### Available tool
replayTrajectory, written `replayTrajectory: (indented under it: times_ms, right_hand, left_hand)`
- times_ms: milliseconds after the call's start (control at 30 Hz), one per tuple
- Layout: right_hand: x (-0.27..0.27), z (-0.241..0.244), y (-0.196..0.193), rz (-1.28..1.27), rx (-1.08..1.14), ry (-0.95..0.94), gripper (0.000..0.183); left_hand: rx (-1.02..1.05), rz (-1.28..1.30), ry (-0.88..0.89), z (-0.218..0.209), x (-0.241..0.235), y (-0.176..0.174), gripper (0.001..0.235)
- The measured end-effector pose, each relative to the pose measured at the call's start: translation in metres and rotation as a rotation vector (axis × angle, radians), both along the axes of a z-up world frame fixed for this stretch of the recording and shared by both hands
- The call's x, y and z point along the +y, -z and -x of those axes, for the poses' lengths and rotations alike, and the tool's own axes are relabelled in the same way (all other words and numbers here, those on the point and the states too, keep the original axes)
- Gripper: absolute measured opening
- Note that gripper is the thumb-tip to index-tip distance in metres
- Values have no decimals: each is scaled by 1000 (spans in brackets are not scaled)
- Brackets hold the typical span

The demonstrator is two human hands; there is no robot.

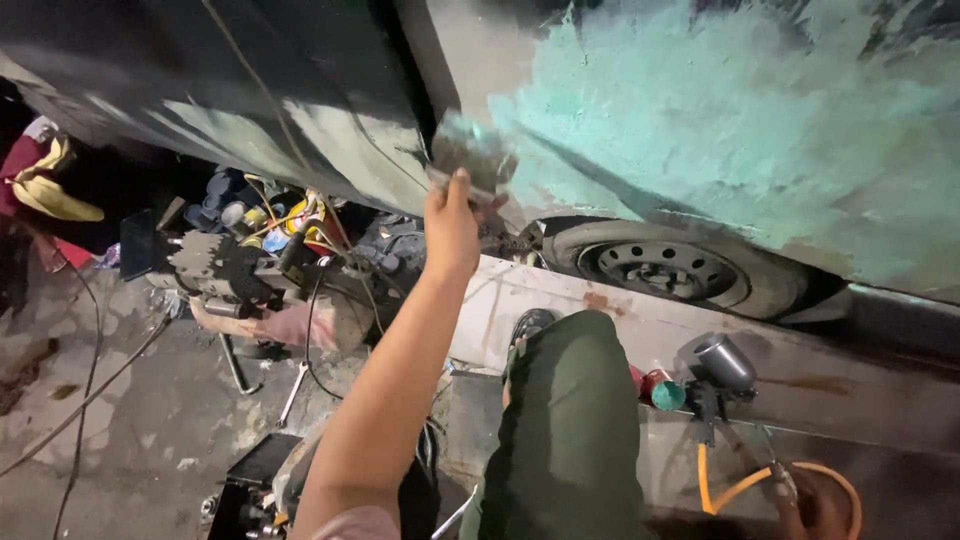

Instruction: The person applies a light blue body filler to a car's undercarriage using a spray gun and a putty knife. They repeatedly spray the filler onto the putty knife and spread it onto the vehicle's surface, smoothing it out.

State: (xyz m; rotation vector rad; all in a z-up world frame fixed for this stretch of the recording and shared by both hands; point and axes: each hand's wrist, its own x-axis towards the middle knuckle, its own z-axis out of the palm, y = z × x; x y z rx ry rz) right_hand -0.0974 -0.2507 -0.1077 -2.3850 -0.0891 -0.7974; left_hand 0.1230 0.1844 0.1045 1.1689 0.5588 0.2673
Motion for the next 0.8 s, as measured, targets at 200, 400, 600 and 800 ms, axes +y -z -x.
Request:
replayTrajectory:
  times_ms: [200,400,600,800]
  right_hand:
    - [-12,-4,12,-331,333,90,22]
    - [-16,0,13,361,-78,-187,26]
    - [-2,-6,12,-291,438,183,25]
    - [-11,8,6,383,102,-85,28]
  left_hand:
    - [-41,-650,132,-10,14,98,29]
    - [-275,-1800,-149,-43,27,124,61]
    - [106,-2154,-129,-88,-2,130,60]
    - [192,-2086,-129,-106,-8,162,65]
